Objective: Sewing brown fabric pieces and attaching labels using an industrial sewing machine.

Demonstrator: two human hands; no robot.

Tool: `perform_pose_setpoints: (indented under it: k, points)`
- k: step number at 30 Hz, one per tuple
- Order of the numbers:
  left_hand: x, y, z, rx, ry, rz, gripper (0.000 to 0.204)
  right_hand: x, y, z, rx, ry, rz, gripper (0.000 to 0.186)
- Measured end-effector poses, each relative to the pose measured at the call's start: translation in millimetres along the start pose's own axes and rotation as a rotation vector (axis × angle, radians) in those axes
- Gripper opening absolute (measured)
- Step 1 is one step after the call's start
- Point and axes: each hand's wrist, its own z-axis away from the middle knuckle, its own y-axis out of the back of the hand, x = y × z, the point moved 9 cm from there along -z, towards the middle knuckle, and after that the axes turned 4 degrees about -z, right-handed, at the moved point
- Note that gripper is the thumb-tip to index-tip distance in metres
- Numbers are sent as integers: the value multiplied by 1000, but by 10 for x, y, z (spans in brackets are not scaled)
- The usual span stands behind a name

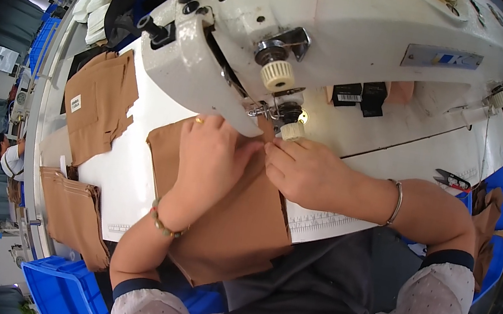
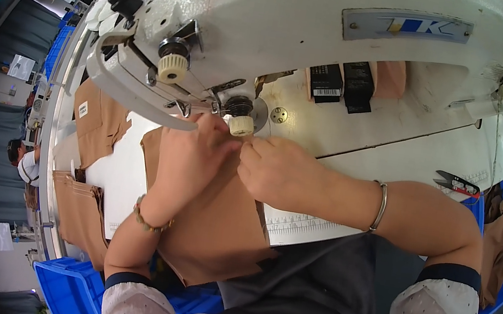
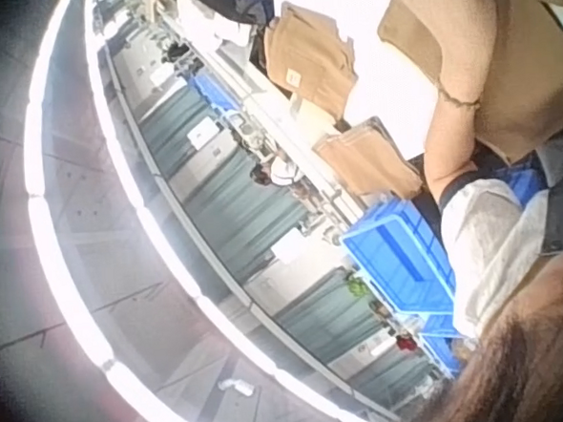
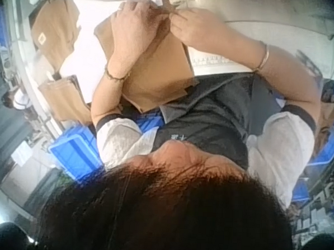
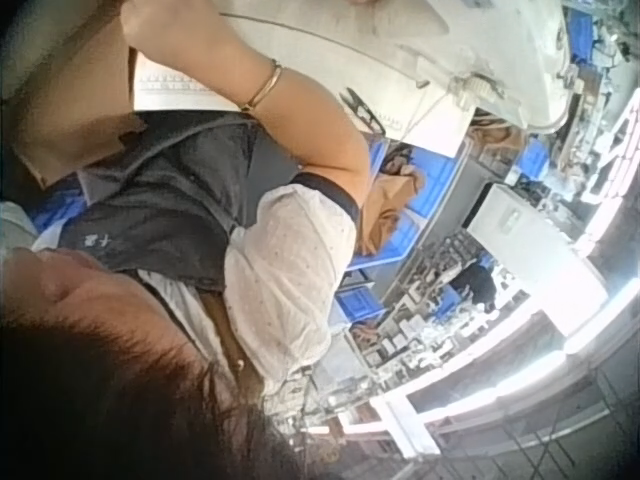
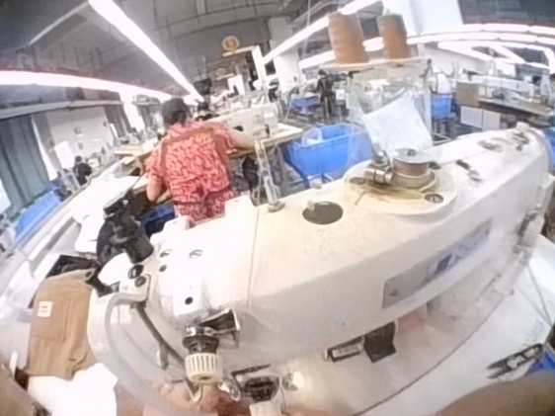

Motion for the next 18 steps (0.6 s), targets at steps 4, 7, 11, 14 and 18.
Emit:
perform_pose_setpoints:
  k: [4,7,11,14,18]
  points:
    - [438,94,579,-300,62,326,26,-134,294,39,56,-163,-10,17]
    - [736,250,1014,-266,83,453,43,-428,384,244,116,-242,-155,28]
    - [960,161,1475,-100,84,262,42,-854,340,675,191,-332,-307,37]
    - [1003,139,1683,22,15,169,34,-949,51,1016,172,-560,-363,34]
    - [1115,263,1750,84,-45,142,26,-724,-366,1268,150,-994,-863,36]
